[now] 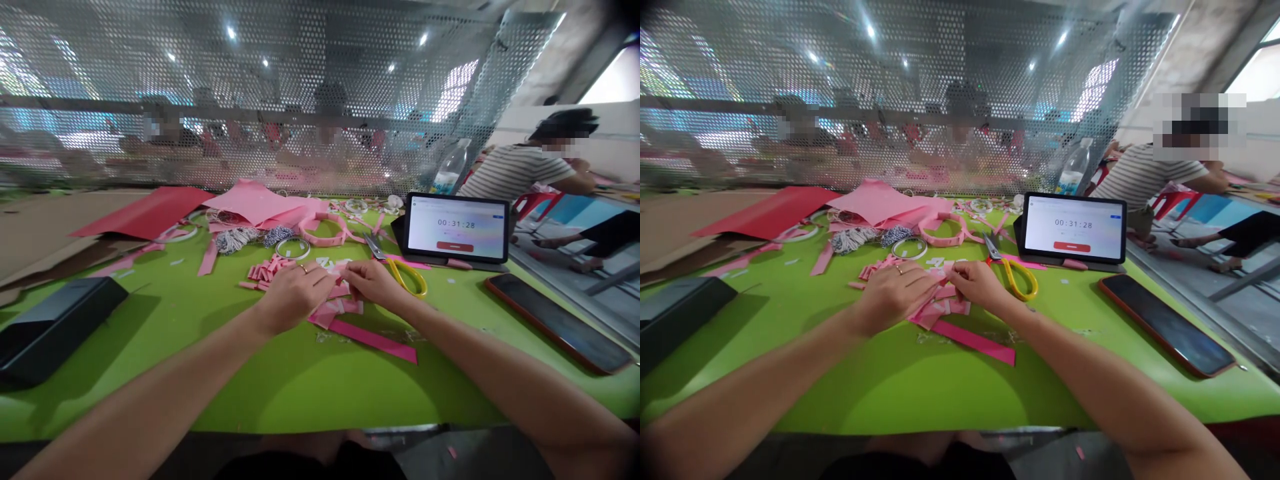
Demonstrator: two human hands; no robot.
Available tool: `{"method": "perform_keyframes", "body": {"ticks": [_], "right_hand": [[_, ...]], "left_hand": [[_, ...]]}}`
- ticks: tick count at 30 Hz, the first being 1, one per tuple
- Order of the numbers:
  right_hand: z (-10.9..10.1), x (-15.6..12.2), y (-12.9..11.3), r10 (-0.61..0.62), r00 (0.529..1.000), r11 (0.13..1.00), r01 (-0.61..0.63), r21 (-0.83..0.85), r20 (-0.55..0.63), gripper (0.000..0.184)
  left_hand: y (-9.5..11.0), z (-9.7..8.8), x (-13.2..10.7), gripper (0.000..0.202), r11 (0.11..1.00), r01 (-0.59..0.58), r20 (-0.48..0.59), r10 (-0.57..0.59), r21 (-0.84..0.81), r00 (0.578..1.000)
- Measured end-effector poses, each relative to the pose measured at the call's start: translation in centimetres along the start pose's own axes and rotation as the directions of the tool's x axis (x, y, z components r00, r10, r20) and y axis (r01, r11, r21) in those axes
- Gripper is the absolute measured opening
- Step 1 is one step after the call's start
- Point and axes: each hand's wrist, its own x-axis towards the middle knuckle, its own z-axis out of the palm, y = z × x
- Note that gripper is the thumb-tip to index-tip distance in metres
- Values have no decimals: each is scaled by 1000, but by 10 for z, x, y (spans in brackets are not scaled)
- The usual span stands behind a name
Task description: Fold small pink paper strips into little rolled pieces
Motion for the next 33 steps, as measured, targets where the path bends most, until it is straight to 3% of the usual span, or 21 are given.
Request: {"method": "perform_keyframes", "body": {"ticks": [2,4,7,9,14,20,22,24,28,33], "right_hand": [[-1,-1,-2,-4,1000,1000,3,-28,-15,32],[-3,-1,-5,-12,999,999,10,-48,-49,33],[-4,-2,-9,-31,995,999,27,-45,-94,35],[-5,-3,-10,-37,995,999,36,-10,-94,34],[-4,-4,-8,-47,995,993,56,102,-88,31],[-6,-3,-1,-62,979,984,93,153,-194,40],[-8,-1,2,-46,974,992,71,104,-223,39],[-10,2,6,-59,971,997,44,-69,-230,40],[-11,3,9,-148,959,908,36,-417,-241,38],[-10,-8,-4,-283,917,877,130,-462,-280,33]], "left_hand": [[1,1,1,24,995,39,-51,-44,-97,998],[2,3,2,23,941,130,-99,-168,-312,981],[-1,6,3,25,711,313,-49,-439,-629,897],[-4,8,4,27,588,392,14,-543,-707,840],[-6,14,3,25,528,414,163,-457,-742,875],[-5,17,3,21,516,421,159,-476,-746,865],[-6,18,2,22,444,433,191,-492,-784,849],[-7,19,2,23,316,439,243,-506,-841,828],[-6,21,2,20,71,421,335,-495,-904,802],[-2,21,2,21,-18,452,410,-452,-892,792]]}}
